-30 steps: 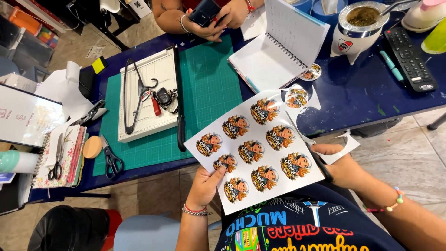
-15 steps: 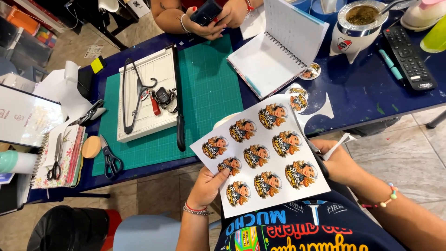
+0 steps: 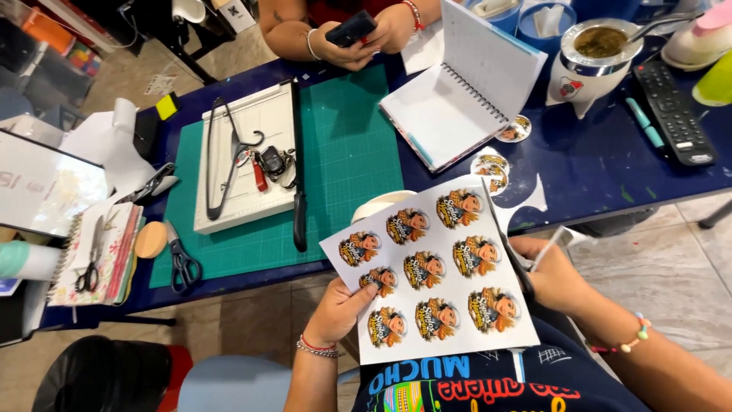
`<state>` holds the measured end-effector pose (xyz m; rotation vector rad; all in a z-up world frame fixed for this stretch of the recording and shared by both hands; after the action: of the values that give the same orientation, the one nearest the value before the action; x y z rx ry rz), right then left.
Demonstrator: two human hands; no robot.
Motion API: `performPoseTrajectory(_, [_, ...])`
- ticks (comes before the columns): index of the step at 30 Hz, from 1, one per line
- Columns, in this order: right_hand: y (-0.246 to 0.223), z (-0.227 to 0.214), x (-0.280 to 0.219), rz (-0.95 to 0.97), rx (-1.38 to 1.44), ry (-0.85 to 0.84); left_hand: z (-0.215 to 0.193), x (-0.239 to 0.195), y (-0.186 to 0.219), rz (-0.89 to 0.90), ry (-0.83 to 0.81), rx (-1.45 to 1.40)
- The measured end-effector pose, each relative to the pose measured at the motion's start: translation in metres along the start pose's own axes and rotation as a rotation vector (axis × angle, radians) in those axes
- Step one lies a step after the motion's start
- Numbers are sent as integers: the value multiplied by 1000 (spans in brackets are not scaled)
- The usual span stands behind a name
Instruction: Using a manual circle punch to cut out stickers from a printed sheet
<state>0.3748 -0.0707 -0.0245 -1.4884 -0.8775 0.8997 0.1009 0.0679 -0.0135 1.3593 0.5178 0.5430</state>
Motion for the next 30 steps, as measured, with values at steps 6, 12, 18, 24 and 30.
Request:
performPoseTrajectory(6, [3, -1, 8, 8, 45, 27, 5, 2, 2, -8, -38, -59])
performPoseTrajectory(12, [-4, -6, 21, -57, -5, 57, 4, 12, 6, -16, -41, -95])
performPoseTrajectory(18, [-11, -7, 52, -4, 37, 47, -5, 28, 8, -65, 12, -133])
performPoseTrajectory(24, [-14, -16, 108, 56, 38, 79, -21, 38, -7, -174, 191, -306])
performPoseTrajectory(30, [-39, -51, 149, 22, -363, 131, 5, 3, 43, -357, 611, -364])
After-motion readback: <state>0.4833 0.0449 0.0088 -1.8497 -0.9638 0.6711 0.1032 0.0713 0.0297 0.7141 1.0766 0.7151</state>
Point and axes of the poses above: each hand's wrist, its own x-axis towards the middle knuckle, its own z-axis out of the palm, y = z × x, the point moved 10 cm from there along x, towards the middle knuckle, and after that the axes turned 6 degrees about y, right-handed, at the moved point
